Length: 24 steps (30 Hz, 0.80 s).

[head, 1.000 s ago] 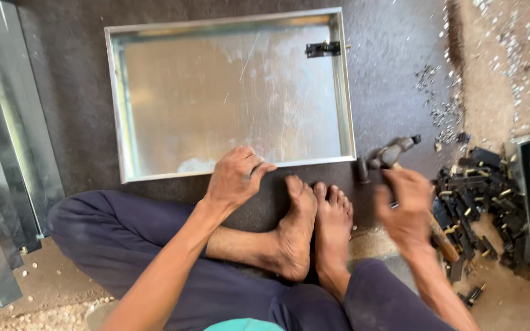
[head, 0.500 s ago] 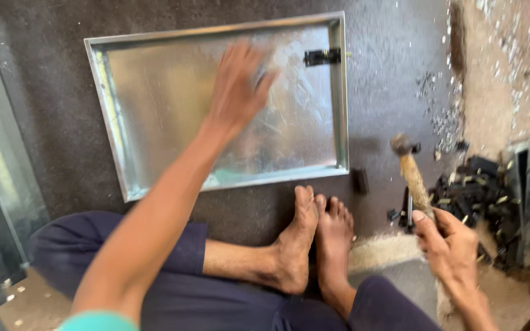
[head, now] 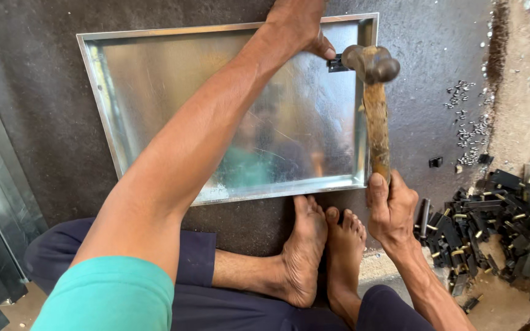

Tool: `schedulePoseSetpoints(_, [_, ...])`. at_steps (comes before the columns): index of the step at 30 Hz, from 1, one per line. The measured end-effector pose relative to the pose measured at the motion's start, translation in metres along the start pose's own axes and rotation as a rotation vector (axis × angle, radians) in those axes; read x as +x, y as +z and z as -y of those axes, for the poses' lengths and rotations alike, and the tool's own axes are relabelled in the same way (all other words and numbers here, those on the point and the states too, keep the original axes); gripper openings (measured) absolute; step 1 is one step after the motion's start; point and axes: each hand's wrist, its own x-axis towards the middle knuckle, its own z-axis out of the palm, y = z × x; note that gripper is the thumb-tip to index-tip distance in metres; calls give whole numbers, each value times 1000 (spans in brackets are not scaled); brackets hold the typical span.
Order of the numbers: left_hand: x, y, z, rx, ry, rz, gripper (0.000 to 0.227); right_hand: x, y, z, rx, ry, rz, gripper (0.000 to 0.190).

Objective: The person is assembling metal frames by attaching small black metal brackets to the corners. They use a hammer to drive nails into the brackets, securing them to the frame. The person works on multiple frames, stacking completed ones aside.

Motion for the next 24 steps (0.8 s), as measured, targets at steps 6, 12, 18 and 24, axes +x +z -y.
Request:
schedulePoseSetpoints(6, [-1, -16, -6, -14, 1, 53, 90, -8, 8, -9, -62, 264, 62, 56])
schedulePoseSetpoints(12, [-3, -17, -4, -27, -16, 76, 92, -9, -7, 13, -12, 151, -25, 54])
schedulePoseSetpoints(18, [-1, -13, 1, -26, -45, 62, 93, 0, -5, 18, -54, 2, -57, 54])
schedulePoseSetpoints(24, [-1, -5, 2, -53, -73, 19, 95, 2, 6, -13, -246, 214, 111, 60])
